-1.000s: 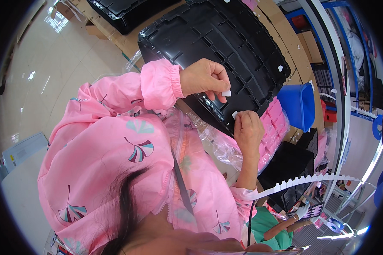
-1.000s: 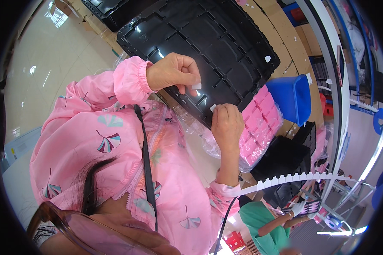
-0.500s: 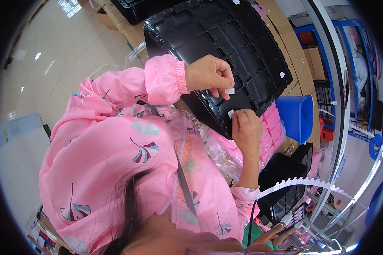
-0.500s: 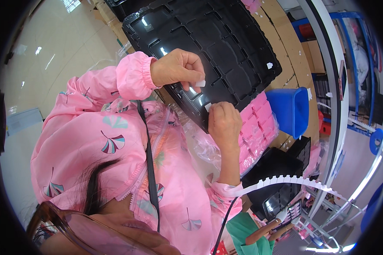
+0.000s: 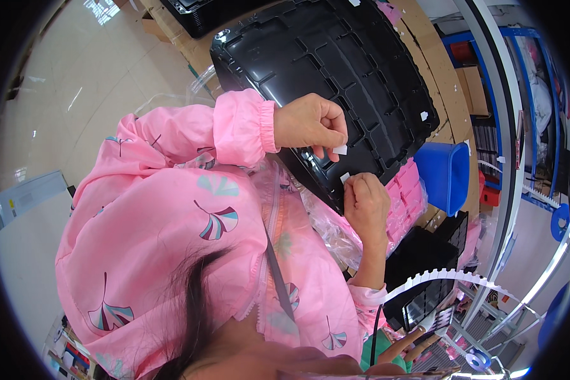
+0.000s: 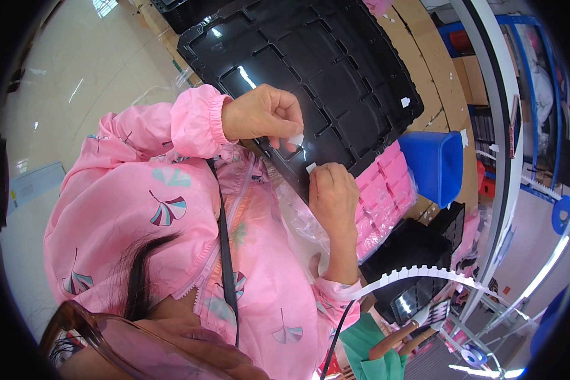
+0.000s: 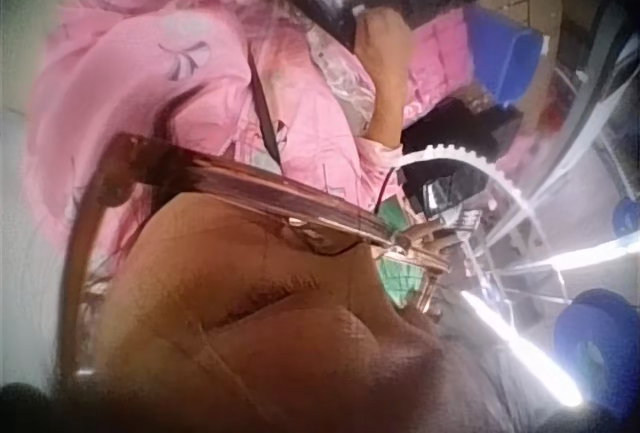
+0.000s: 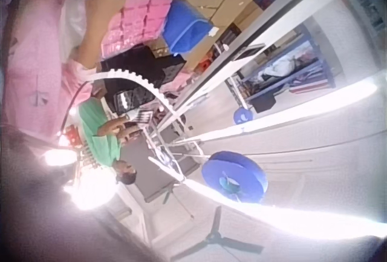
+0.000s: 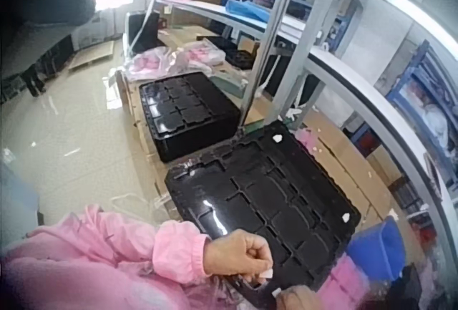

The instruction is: Applying adhesive pads and lining to black plastic components on an assembly line.

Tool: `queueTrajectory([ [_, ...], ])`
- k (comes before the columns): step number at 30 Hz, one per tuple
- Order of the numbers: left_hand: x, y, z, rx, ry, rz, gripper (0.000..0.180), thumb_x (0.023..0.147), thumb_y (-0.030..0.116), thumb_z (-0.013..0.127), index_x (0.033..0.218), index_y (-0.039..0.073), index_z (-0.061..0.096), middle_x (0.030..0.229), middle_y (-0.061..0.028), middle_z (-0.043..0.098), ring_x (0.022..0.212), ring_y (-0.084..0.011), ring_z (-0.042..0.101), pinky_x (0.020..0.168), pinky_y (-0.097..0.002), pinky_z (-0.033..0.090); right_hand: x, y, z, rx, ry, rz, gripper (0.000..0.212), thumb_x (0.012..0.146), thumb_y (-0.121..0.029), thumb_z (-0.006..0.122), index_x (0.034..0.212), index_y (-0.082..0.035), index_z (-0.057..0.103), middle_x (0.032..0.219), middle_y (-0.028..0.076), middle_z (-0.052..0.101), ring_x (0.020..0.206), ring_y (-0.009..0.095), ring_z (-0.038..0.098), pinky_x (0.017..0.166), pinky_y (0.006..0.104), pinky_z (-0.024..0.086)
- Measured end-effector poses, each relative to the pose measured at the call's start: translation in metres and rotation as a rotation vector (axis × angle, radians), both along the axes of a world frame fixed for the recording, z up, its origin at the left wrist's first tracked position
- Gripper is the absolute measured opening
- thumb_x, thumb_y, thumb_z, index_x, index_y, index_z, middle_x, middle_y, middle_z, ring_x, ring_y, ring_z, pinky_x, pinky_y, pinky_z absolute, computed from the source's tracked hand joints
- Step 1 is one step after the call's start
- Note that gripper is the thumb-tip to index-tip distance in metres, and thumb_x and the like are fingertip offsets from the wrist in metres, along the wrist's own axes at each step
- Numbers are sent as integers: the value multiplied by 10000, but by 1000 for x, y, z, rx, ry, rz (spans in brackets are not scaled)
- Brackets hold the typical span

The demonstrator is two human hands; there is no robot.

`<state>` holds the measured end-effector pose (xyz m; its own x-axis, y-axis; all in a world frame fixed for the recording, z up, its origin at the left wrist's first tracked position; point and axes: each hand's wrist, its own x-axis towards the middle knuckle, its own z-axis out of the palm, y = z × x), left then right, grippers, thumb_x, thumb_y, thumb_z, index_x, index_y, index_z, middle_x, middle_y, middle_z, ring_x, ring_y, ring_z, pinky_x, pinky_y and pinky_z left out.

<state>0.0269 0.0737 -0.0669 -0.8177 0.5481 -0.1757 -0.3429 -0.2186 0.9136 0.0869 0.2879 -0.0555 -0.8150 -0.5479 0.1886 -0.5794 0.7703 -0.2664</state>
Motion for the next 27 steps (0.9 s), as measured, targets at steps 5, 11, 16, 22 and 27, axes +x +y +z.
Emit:
queueTrajectory([
  [5, -4, -3, -5, -1, -31, -61, 112, 773, 102, 604, 796, -1, 566, 745, -81, 623, 680, -140, 628, 528, -209, 478, -13, 5, -8, -65, -7, -26, 83, 669, -17, 610, 717, -25, 543, 738, 89, 539, 671, 257, 546, 568, 348, 435],
  [11, -8, -4, 0, -6, -85, -110, 102, 759, 82, 588, 759, -15, 558, 748, -90, 620, 665, -141, 633, 520, -205, 488, -12, 4, -3, -123, -183, -208, 93, 681, -32, 624, 751, -19, 564, 751, 89, 551, 691, 264, 557, 589, 347, 443],
  [16, -10, -5, -1, 13, -105, -130, 105, 762, 84, 589, 763, -17, 558, 750, -91, 619, 663, -140, 631, 523, -206, 489, -14, -1, 5, -69, -254, -226, 79, 693, -45, 622, 751, -19, 575, 749, 90, 551, 691, 267, 558, 593, 349, 444],
  [22, -10, -6, -4, 36, -100, -136, 117, 777, 99, 607, 805, -5, 561, 751, -93, 626, 682, -140, 628, 530, -199, 476, -16, -3, 2, 11, -150, -120, 82, 683, -34, 618, 738, -18, 558, 732, 93, 540, 679, 266, 554, 585, 348, 447],
  [27, -9, -6, -5, 44, -103, -118, 122, 780, 102, 608, 814, -5, 562, 747, -90, 626, 682, -137, 628, 529, -198, 474, -13, 1, -2, -4, -100, -32, 90, 661, -19, 617, 711, -18, 543, 728, 99, 539, 658, 266, 553, 561, 351, 446],
])
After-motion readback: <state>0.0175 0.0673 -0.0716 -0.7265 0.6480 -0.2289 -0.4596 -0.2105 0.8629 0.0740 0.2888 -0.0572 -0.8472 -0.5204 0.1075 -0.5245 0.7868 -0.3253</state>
